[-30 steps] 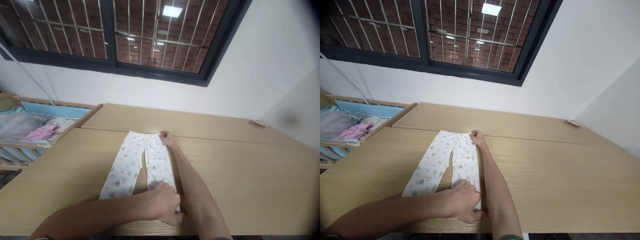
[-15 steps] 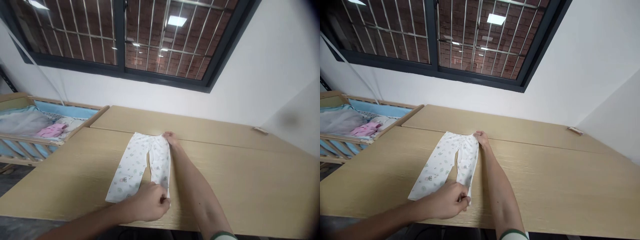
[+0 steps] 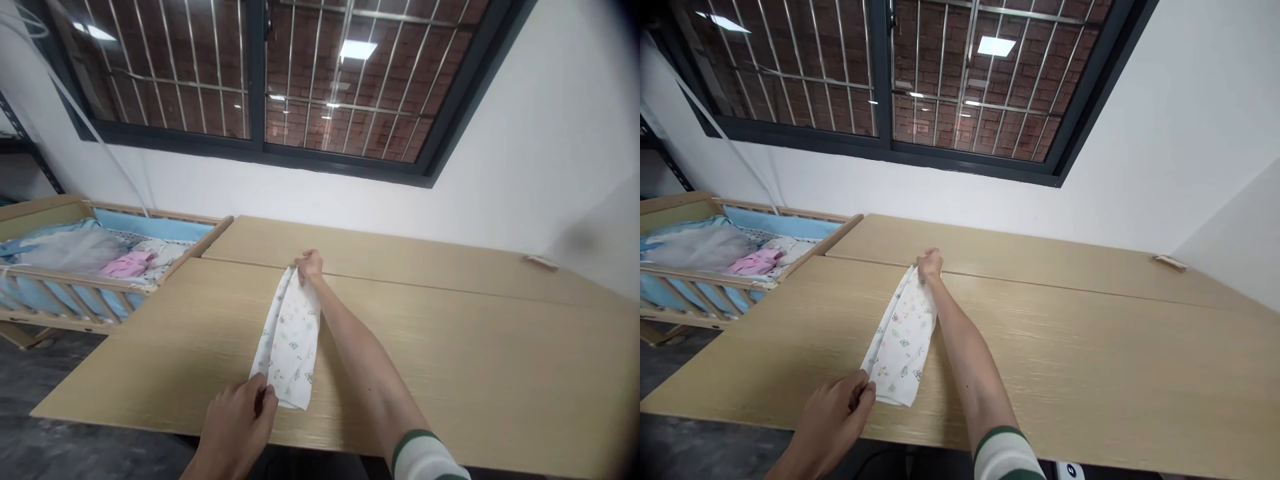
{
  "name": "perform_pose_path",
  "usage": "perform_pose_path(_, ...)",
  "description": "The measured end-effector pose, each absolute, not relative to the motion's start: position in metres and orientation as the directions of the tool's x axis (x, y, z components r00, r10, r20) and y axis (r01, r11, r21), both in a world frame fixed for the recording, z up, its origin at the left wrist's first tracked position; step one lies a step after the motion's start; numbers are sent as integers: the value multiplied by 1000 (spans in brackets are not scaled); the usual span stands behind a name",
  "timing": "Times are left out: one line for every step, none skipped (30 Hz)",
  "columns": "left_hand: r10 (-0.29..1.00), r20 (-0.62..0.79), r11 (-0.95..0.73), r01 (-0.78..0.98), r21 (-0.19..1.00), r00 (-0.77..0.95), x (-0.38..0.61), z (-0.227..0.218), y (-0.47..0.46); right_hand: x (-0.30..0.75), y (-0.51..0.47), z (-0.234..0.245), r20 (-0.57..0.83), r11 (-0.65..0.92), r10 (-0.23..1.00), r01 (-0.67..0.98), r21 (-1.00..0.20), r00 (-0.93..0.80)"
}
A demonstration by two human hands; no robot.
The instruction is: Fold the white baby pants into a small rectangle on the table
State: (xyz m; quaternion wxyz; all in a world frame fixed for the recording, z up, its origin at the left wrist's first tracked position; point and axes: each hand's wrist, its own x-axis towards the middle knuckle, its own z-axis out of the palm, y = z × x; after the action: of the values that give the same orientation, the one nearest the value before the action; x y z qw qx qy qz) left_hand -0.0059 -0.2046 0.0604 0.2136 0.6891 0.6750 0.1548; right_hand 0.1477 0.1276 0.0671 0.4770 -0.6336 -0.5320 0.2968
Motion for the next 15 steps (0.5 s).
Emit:
perform_pose_path(997, -77, 15, 887, 462, 23, -10, 57, -205, 139, 128, 63, 139, 20, 959, 427, -904, 249)
perform_pose_path(996, -86, 28, 904, 426, 10, -13, 55, -205, 132, 129, 60, 145, 19, 960, 461, -887, 240)
perform_pose_path(995, -99, 39, 917, 396, 1, -16, 54, -205, 126, 129, 57, 149, 17, 961, 491, -871, 231)
perform_pose_path(994, -111, 47, 927, 371, -6, -19, 53, -205, 121, 128, 54, 153, 16, 963, 518, -855, 222)
perform_pose_path(993, -120, 51, 935, 352, -8, -21, 53, -205, 118, 127, 52, 157, 17, 964, 542, -840, 213)
perform_pose_path(992, -125, 54, 941, 335, -12, -22, 54, -205, 115, 126, 50, 161, 19, 966, 564, -825, 202)
perform_pose_path(992, -128, 56, 946, 319, -16, -23, 54, -205, 113, 125, 49, 164, 23, 968, 584, -811, 190)
perform_pose_path(991, -130, 58, 952, 302, -19, -24, 55, -206, 112, 124, 49, 167, 29, 970, 602, -798, 175)
perform_pose_path(992, -126, 61, 957, 283, -26, -24, 55, -206, 111, 123, 49, 170, 37, 972, 618, -786, 159)
perform_pose_path(993, -109, 66, 963, 263, -39, -24, 55, -208, 110, 122, 51, 176, 49, 974, 632, -774, 140)
perform_pose_path(996, -66, 69, 968, 240, -54, -23, 55, -209, 110, 120, 53, 185, 65, 975, 644, -762, 120)
perform_pose_path(998, 13, 51, 974, 221, -56, -23, 54, -210, 110, 116, 57, 195, 82, 975, 653, -753, 102)
perform_pose_path(991, 126, 9, 979, 204, -35, -22, 52, -212, 110, 111, 61, 212, 113, 975, 662, -741, 71)
perform_pose_path(966, 259, -57, 981, 185, 8, -21, 51, -214, 110, 102, 67, 236, 166, 972, 669, -724, 14)
perform_pose_path(917, 393, -144, 977, 160, 71, -20, 49, -215, 111, 91, 72, 265, 245, 961, 668, -702, -74)
